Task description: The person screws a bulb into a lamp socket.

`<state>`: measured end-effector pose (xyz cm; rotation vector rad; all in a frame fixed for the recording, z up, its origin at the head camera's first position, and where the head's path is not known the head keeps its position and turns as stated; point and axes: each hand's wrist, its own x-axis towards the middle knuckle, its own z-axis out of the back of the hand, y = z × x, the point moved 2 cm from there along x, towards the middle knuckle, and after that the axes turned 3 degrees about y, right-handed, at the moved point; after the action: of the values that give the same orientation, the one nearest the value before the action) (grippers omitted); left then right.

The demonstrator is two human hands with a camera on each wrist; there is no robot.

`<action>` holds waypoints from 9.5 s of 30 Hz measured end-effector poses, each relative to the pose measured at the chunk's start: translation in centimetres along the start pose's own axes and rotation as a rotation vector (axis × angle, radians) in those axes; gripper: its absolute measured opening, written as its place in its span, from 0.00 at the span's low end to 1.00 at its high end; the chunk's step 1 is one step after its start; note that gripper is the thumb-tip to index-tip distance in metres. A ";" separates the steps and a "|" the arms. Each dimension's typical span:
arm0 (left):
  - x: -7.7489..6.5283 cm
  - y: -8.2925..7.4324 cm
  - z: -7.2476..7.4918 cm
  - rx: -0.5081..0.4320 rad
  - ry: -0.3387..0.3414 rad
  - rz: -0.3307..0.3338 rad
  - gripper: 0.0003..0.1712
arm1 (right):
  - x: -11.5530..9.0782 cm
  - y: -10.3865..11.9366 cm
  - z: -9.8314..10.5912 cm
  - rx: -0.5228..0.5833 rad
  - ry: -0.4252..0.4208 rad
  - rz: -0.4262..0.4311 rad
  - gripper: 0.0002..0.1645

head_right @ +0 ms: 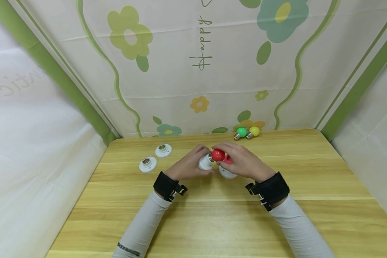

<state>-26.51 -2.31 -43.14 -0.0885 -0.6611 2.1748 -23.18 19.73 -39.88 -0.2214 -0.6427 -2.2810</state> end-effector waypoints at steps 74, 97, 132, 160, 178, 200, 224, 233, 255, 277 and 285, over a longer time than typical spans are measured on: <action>-0.2 -0.7 0.3 0.002 -0.005 -0.035 0.32 | -0.2 0.3 0.2 -0.001 -0.050 0.013 0.29; -0.2 -1.2 0.3 0.007 0.014 -0.039 0.33 | 0.0 0.2 0.3 0.009 -0.022 -0.071 0.20; -0.4 -1.3 0.3 0.030 0.019 -0.027 0.33 | -0.2 0.4 0.1 -0.010 -0.049 0.033 0.30; -0.3 -1.6 0.2 0.053 0.029 -0.054 0.32 | -0.2 0.2 0.1 -0.006 -0.018 -0.059 0.24; -0.4 -1.5 0.5 0.071 0.005 -0.062 0.33 | -0.3 0.5 0.1 0.038 -0.054 0.040 0.29; -0.5 -1.4 0.6 0.075 0.000 -0.066 0.33 | -0.2 0.6 0.2 0.013 -0.034 0.025 0.30; -0.5 -1.4 0.6 0.064 0.002 -0.067 0.32 | -0.2 0.4 0.1 0.016 -0.023 -0.062 0.30; -0.5 -1.2 0.5 0.071 -0.008 -0.078 0.31 | -0.2 0.4 0.1 0.029 -0.057 0.036 0.29; -0.5 -1.1 0.5 0.043 0.004 -0.062 0.31 | -0.2 0.5 -0.1 0.044 -0.022 0.021 0.32; -0.6 -1.3 0.6 0.057 -0.002 -0.080 0.31 | -0.3 0.6 0.0 0.013 0.011 -0.075 0.31; -0.7 -1.5 0.7 0.041 0.005 -0.063 0.31 | -0.2 0.4 0.0 0.027 0.023 -0.099 0.28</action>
<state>-25.18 -2.35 -41.93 -0.0503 -0.6082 2.1256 -22.71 19.60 -39.83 -0.1527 -0.6863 -2.3646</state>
